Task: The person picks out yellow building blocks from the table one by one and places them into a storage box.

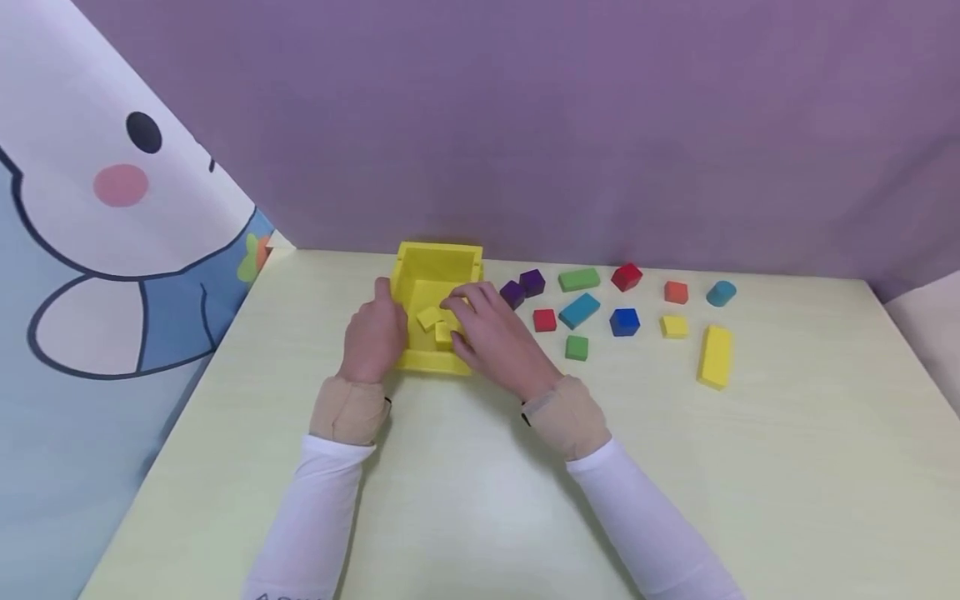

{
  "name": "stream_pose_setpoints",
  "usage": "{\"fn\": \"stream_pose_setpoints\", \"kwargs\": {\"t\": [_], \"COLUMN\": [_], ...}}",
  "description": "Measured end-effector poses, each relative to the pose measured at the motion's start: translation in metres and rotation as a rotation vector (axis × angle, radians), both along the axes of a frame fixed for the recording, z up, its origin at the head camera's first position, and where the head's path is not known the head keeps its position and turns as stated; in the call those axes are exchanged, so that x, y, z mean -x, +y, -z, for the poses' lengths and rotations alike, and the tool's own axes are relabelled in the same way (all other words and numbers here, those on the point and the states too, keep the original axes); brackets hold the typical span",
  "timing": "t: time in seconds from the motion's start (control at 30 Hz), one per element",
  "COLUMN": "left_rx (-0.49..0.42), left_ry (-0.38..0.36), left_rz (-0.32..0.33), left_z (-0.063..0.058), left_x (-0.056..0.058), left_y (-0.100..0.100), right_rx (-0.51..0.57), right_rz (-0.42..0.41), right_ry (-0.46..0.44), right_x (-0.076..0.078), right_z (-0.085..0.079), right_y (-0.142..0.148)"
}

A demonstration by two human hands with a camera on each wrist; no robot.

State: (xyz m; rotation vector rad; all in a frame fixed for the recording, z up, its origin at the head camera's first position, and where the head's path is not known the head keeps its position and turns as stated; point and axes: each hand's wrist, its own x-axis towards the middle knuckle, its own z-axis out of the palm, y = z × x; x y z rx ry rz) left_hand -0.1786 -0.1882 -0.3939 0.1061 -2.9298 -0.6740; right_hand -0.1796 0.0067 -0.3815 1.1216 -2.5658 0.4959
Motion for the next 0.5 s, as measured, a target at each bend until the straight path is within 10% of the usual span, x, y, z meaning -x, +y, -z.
{"fn": "stream_pose_setpoints", "kwargs": {"t": [0.5], "left_rx": [-0.001], "left_ry": [0.003], "left_rz": [0.023], "left_z": [0.004], "left_x": [0.000], "left_y": [-0.002], "right_rx": [-0.021], "right_rz": [0.018], "right_ry": [-0.021], "right_x": [-0.019], "right_z": [0.001], "right_y": [0.058]}}
